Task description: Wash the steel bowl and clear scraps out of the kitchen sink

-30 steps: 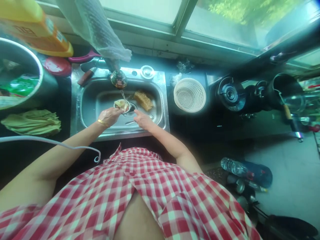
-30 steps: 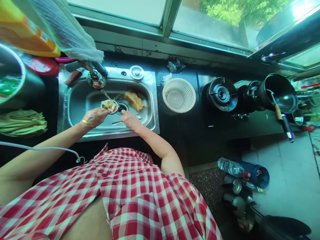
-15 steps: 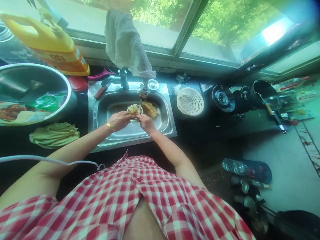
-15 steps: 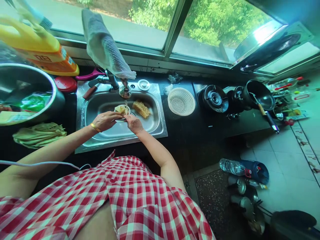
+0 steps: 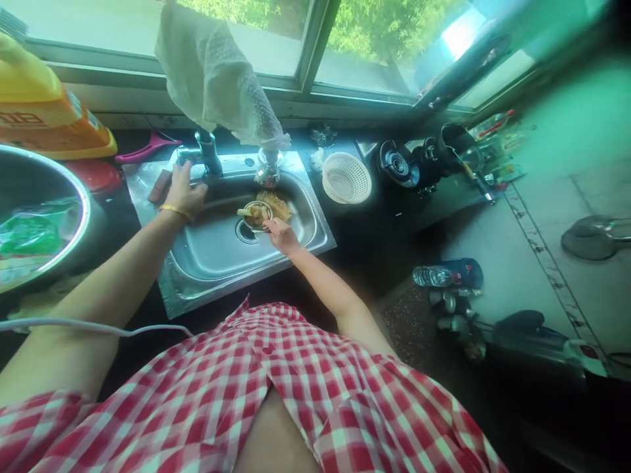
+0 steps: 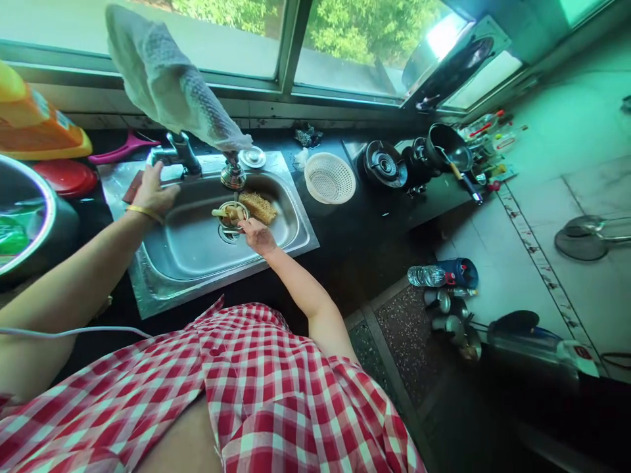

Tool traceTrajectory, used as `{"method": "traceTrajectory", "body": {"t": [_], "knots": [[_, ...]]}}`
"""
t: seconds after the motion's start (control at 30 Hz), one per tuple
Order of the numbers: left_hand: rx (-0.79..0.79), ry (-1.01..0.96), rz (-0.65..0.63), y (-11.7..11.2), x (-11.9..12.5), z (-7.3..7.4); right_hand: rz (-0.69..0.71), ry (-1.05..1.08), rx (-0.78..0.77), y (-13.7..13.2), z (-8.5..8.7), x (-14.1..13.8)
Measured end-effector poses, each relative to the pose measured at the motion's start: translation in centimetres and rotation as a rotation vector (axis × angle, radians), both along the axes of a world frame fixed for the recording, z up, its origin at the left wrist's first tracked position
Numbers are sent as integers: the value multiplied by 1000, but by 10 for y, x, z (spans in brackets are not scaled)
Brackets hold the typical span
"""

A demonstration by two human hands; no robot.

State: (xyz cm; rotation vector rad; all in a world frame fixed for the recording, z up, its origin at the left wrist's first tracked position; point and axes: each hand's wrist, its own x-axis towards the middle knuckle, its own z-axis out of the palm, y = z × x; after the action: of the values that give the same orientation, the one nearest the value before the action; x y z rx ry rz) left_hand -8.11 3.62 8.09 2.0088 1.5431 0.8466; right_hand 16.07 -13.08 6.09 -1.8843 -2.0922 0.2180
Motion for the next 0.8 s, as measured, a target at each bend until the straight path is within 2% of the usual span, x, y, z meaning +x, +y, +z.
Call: {"method": "traceTrajectory", "body": {"t": [0.07,0.13,0.2,0.23,0.33,0.47,0.57,0.67,0.8], "knots": [[-13,-41,-125,-41,7,-11,0,33,-17,-1,-1,0],[-18,-89,-317,-76,15,-24,10,77,-26,-3,-1,0],[-25,-111,-461,-98,23,-35,31,126,-22,-3,-1,-1],[-4,-100,-492,-103,26,-39,37,148,-18,-3,0,-1],[118,8,-457,-102,33,-39,46,204,9,-2,1,-1],[173,85,-369,-86,33,-25,174,237,87,-4,0,0],[142,83,-266,-81,30,-12,237,135,59,-11,-4,4],[58,53,-159,-82,28,0,189,50,31,-16,-11,11],[-73,-23,-148,-86,33,10,134,77,-18,-8,-24,13]]}}
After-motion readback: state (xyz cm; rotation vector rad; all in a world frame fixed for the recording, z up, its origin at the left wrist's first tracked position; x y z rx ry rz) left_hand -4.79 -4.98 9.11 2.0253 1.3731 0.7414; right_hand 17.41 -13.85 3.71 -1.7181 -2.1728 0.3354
